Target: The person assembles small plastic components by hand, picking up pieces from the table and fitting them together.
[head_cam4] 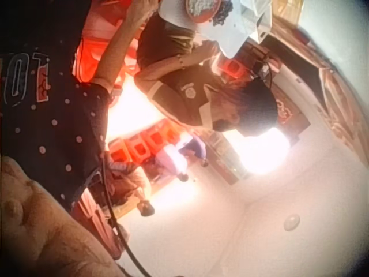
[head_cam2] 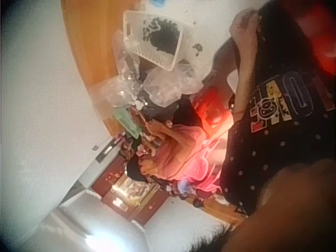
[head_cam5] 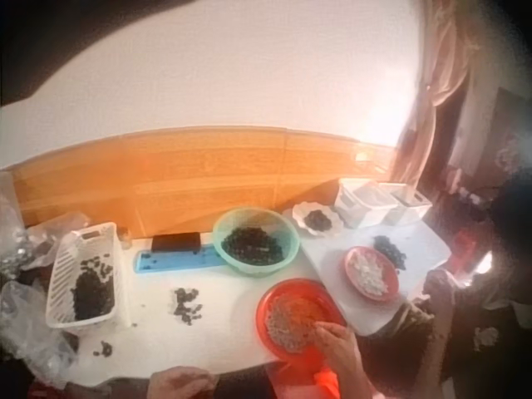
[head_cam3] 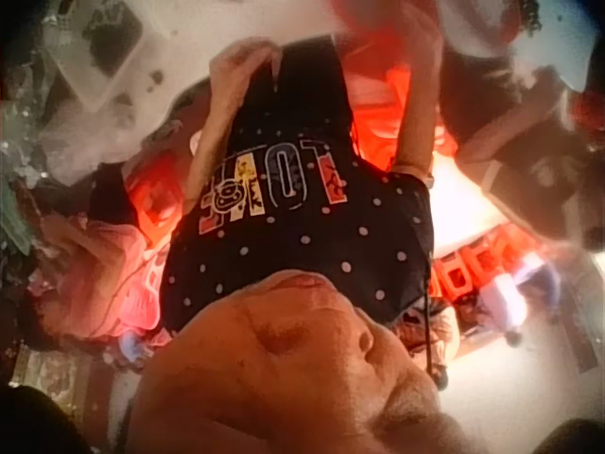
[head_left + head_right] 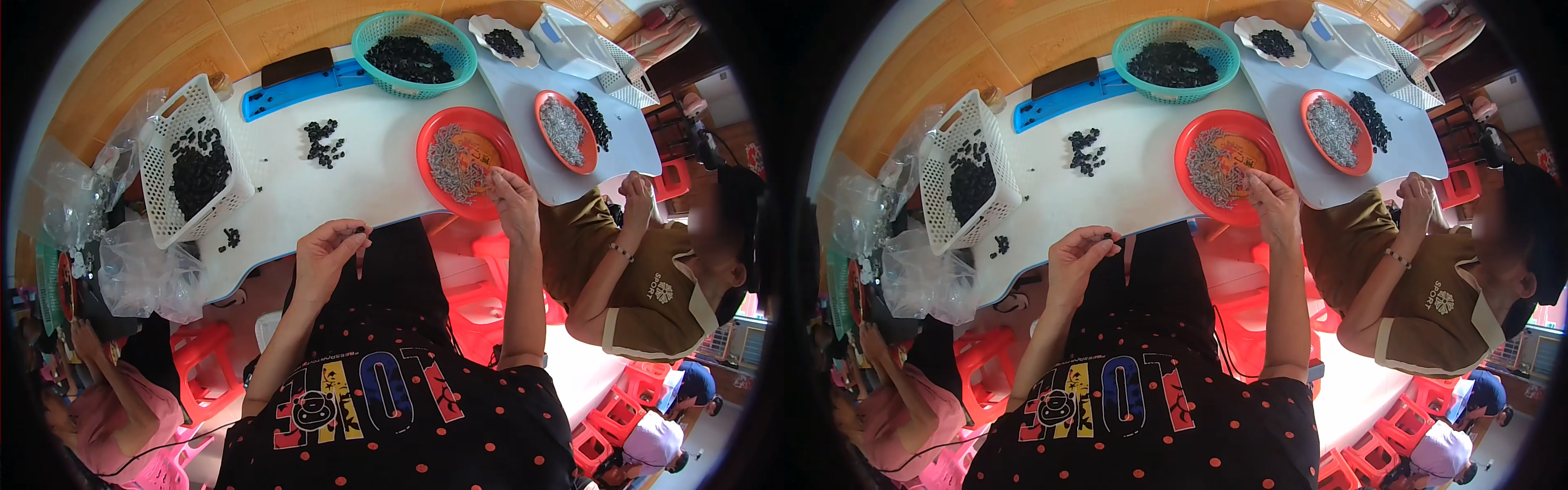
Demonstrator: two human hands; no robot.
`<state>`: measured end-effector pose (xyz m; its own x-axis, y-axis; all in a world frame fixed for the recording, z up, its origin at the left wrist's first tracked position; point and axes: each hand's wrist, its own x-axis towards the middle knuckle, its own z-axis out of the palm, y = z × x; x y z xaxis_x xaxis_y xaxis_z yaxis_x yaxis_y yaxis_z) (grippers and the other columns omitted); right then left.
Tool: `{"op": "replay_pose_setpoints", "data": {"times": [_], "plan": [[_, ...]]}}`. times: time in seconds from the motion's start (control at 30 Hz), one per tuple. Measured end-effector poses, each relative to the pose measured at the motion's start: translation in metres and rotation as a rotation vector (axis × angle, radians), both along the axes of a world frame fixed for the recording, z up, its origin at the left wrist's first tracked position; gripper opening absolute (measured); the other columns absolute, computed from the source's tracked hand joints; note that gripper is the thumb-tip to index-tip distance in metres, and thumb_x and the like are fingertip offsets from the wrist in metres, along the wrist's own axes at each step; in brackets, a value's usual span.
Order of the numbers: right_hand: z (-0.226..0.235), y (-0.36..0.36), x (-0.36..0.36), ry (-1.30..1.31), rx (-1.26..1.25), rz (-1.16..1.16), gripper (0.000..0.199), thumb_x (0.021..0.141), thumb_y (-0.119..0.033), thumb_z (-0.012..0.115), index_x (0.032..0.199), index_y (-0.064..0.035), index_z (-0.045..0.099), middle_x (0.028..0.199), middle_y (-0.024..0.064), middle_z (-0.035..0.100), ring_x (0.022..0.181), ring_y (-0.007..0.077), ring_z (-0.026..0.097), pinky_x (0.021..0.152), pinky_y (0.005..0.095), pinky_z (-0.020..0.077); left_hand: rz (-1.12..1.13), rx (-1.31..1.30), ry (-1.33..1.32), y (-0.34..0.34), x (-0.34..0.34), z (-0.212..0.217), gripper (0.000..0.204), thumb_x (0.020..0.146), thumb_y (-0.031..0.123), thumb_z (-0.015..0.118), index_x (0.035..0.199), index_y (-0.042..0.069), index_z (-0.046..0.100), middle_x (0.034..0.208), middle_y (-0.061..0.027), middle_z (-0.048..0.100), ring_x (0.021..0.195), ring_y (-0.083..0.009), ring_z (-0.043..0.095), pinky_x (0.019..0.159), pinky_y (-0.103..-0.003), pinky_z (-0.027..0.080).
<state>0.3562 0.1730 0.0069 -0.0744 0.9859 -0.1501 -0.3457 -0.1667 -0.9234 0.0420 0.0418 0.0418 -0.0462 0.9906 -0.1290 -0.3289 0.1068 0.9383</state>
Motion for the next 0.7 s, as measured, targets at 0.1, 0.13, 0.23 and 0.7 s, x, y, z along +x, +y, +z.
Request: {"op": "replay_pose_setpoints", "data": {"times": [0.1,0.13,0.23,0.7], "plan": [[0.003,-0.003,-0.002,0.087,-0.028,0.044,0.016,0.092,-0.008,0.062,0.105,0.0017,0.064,0.090,0.0080,0.067,0.078,0.0106,0.060,0.071,0.0232,0.0479,-0.021,-0.059,0.035,0.005,0.003,0.003,0.018,0.087,-0.002,0.062,0.105,-0.005,0.064,0.097,-0.0128,0.068,0.082,-0.0158,0.065,0.069,-0.027,0.053],[0.004,-0.004,-0.005,0.091,-0.018,0.033,0.016,0.091,-0.007,0.062,0.104,0.0024,0.064,0.089,0.0078,0.067,0.076,0.0096,0.059,0.069,0.0223,0.0461,-0.030,-0.084,0.035,0.008,0.006,0.004,0.018,0.087,-0.002,0.063,0.105,-0.004,0.064,0.097,-0.0126,0.068,0.085,-0.0163,0.066,0.080,-0.028,0.054],[0.006,-0.005,-0.012,0.121,0.009,-0.010,0.015,0.090,-0.005,0.064,0.102,0.0036,0.064,0.088,0.0078,0.066,0.071,0.0078,0.056,0.064,0.0206,0.0428,-0.092,-0.050,0.080,0.020,0.018,0.008,0.020,0.086,-0.002,0.063,0.106,-0.005,0.064,0.098,-0.0125,0.068,0.085,-0.0159,0.065,0.080,-0.028,0.053],[0.042,-0.028,-0.035,-0.126,0.184,-0.038,0.019,0.087,-0.001,0.065,0.105,0.0049,0.066,0.094,0.0080,0.069,0.087,0.0113,0.064,0.081,0.0227,0.0504,-0.296,0.109,0.171,0.096,0.106,0.017,0.019,0.090,0.003,0.061,0.109,-0.001,0.061,0.094,-0.0040,0.064,0.086,-0.0100,0.061,0.078,-0.024,0.052]]}}
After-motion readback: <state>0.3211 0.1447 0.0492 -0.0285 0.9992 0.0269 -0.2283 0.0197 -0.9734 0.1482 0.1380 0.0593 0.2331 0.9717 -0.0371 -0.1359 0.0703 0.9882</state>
